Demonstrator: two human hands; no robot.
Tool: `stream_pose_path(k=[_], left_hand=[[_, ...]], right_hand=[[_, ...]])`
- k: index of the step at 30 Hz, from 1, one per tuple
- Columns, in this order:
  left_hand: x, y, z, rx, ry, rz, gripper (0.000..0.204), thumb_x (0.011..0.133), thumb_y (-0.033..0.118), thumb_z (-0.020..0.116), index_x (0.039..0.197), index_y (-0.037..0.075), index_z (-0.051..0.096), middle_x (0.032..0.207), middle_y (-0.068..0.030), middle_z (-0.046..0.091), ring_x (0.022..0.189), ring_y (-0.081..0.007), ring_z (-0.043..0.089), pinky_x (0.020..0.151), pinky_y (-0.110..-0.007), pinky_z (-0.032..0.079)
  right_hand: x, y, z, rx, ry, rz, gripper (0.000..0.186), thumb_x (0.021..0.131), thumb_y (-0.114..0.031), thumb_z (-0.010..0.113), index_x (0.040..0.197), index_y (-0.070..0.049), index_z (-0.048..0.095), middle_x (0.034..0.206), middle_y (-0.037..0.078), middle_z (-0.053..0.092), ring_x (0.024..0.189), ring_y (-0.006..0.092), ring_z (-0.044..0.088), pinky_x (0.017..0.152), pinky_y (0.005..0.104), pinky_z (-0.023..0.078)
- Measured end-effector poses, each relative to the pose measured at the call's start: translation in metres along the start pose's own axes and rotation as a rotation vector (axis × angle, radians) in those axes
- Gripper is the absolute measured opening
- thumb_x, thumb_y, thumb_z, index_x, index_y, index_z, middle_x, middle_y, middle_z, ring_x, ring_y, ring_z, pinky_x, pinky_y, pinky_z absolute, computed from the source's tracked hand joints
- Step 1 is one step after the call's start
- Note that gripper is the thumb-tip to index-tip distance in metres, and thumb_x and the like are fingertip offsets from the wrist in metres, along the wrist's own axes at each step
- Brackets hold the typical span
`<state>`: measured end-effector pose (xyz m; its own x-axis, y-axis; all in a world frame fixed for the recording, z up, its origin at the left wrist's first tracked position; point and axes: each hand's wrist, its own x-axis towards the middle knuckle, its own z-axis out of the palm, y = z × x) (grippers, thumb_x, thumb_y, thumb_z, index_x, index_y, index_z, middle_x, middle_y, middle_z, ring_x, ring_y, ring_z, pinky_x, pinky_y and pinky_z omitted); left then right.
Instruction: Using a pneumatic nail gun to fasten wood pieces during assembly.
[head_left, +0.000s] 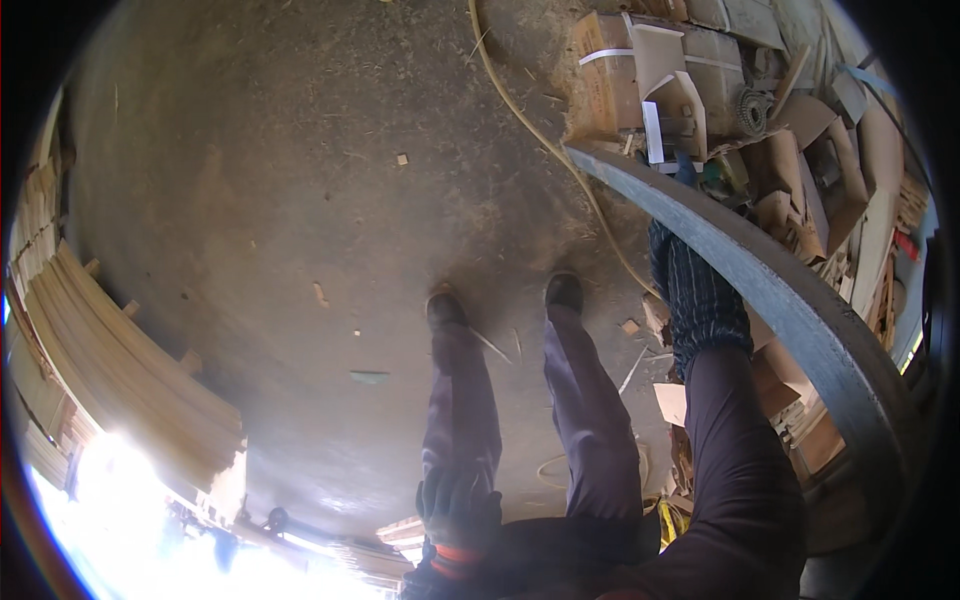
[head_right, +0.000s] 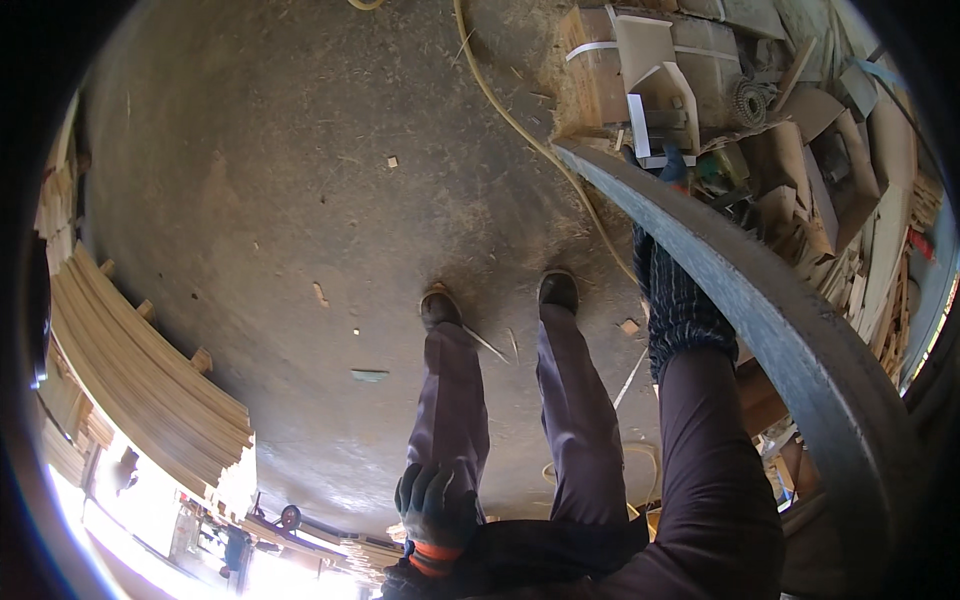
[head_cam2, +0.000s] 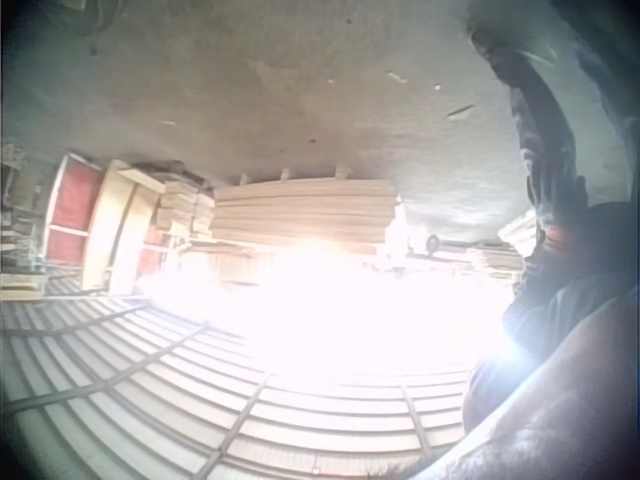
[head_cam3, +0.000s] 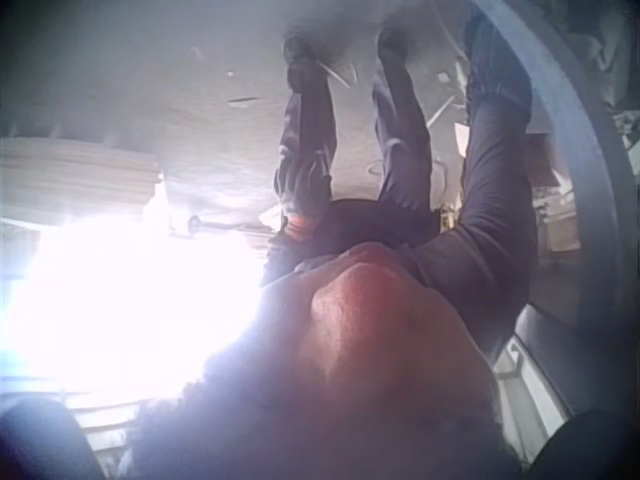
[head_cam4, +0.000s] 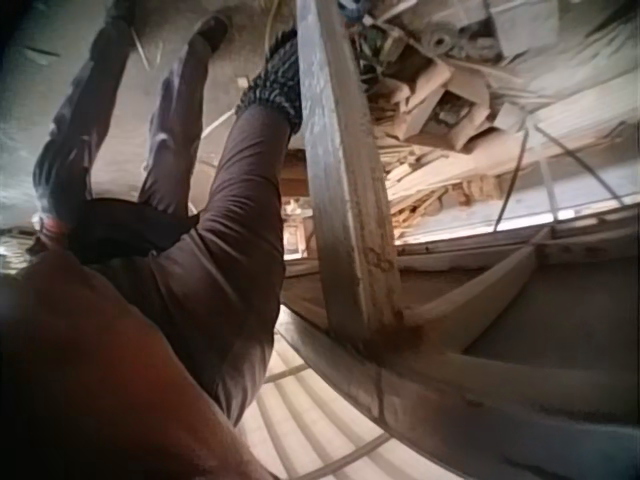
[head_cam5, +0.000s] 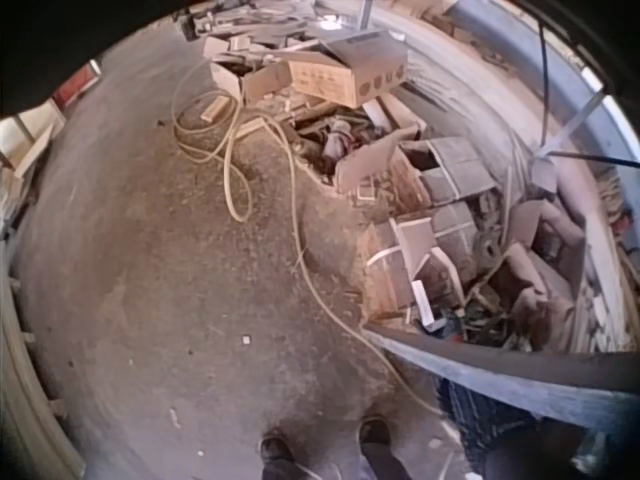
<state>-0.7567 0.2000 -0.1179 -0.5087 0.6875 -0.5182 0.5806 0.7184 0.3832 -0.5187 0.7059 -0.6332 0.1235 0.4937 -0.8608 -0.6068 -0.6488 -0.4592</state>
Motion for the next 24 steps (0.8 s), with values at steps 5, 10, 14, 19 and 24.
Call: stream_pose_path(k=[5, 10, 14, 19, 24], left_hand=[[0.008, -0.003, 0.003, -0.011, -0.003, 0.05, 0.046, 0.082, 0.031, 0.081, 0.121, 0.009, 0.068, 0.122, -0.0142, 0.068, 0.119, -0.0417, 0.06, 0.102, -0.054, 0.046], [0.013, -0.001, 0.001, 0.019, -0.026, 0.062, 0.046, 0.083, 0.032, 0.08, 0.122, 0.009, 0.068, 0.122, -0.0142, 0.068, 0.119, -0.0418, 0.06, 0.102, -0.054, 0.046], [0.012, -0.006, 0.004, -0.004, -0.021, 0.107, 0.048, 0.083, 0.032, 0.081, 0.123, 0.009, 0.068, 0.123, -0.0141, 0.068, 0.12, -0.0413, 0.06, 0.103, -0.054, 0.045], [0.001, -0.018, 0.003, -0.002, -0.049, 0.141, 0.051, 0.082, 0.031, 0.083, 0.125, 0.009, 0.069, 0.124, -0.0144, 0.068, 0.123, -0.0411, 0.059, 0.105, -0.054, 0.044], [-0.007, -0.016, -0.011, 0.089, -0.132, 0.157, 0.053, 0.08, 0.033, 0.084, 0.125, 0.01, 0.069, 0.125, -0.0144, 0.068, 0.126, -0.0411, 0.057, 0.106, -0.055, 0.043]], right_hand=[[0.014, -0.026, -0.029, 0.05, -0.456, 0.139, 0.047, 0.097, -0.04, 0.069, 0.133, -0.01, 0.063, 0.129, 0.013, 0.07, 0.117, 0.038, 0.065, 0.106, 0.0581, 0.053], [0.009, -0.011, -0.025, 0.128, -0.472, 0.093, 0.047, 0.097, -0.04, 0.068, 0.133, -0.011, 0.063, 0.13, 0.013, 0.07, 0.118, 0.0381, 0.065, 0.106, 0.0581, 0.052], [-0.015, -0.016, -0.025, 0.177, -0.476, 0.032, 0.046, 0.098, -0.04, 0.068, 0.133, -0.011, 0.064, 0.131, 0.014, 0.07, 0.12, 0.0382, 0.064, 0.107, 0.058, 0.052], [-0.097, -0.015, -0.057, 0.245, -0.474, -0.041, 0.046, 0.098, -0.04, 0.067, 0.134, -0.011, 0.064, 0.132, 0.014, 0.069, 0.121, 0.0383, 0.064, 0.107, 0.058, 0.052], [-0.194, -0.04, -0.08, 0.324, -0.435, -0.17, 0.046, 0.099, -0.04, 0.067, 0.134, -0.011, 0.064, 0.132, 0.014, 0.069, 0.122, 0.0384, 0.064, 0.108, 0.0579, 0.052]])
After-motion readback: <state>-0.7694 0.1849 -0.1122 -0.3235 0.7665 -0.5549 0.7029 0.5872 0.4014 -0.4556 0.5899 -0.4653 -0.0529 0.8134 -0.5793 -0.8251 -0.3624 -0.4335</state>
